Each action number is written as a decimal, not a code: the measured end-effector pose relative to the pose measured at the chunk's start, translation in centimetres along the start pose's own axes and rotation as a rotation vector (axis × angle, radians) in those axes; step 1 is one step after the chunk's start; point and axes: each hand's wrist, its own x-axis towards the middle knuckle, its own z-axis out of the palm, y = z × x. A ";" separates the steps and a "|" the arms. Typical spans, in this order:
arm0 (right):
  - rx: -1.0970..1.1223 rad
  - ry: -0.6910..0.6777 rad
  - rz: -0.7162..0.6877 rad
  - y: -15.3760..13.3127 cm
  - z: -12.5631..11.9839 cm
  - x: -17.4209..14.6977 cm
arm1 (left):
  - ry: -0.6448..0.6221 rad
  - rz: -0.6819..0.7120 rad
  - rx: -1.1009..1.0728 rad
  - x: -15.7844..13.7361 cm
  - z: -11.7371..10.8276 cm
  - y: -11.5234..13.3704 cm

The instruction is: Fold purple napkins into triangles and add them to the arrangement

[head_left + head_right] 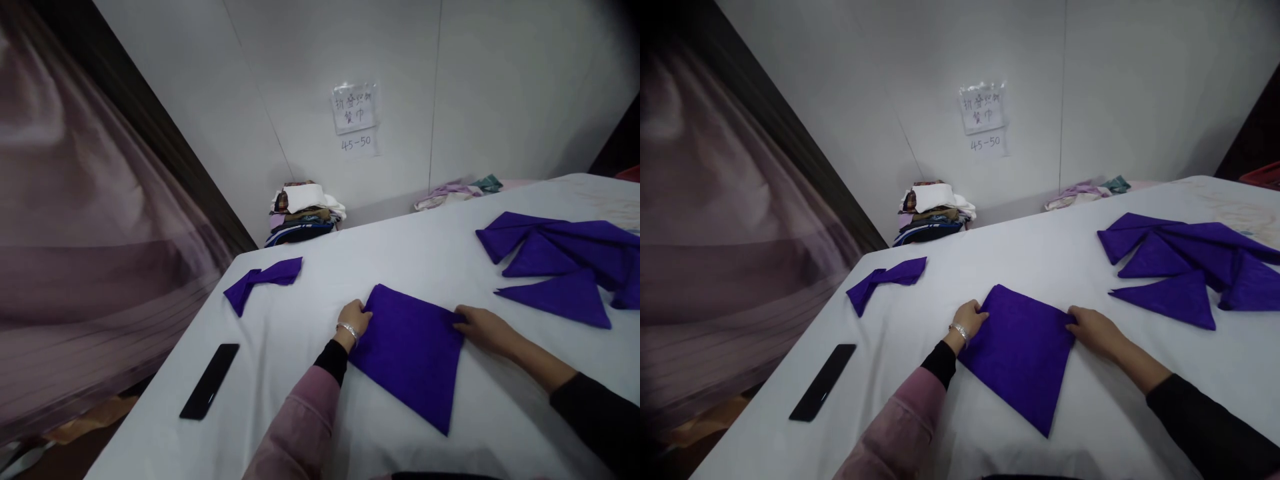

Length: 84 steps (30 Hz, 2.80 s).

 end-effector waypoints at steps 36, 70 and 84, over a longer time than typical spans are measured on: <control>-0.031 0.004 -0.407 -5.5 3.0 -1.7 | -0.148 -0.248 -0.912 -8.5 2.3 -3.7; -0.112 0.101 -0.227 -4.4 2.8 3.3 | -0.160 0.682 0.167 1.8 8.3 7.8; 0.043 0.092 -0.187 -1.5 4.4 -10.5 | -0.164 0.648 0.037 2.5 8.6 7.5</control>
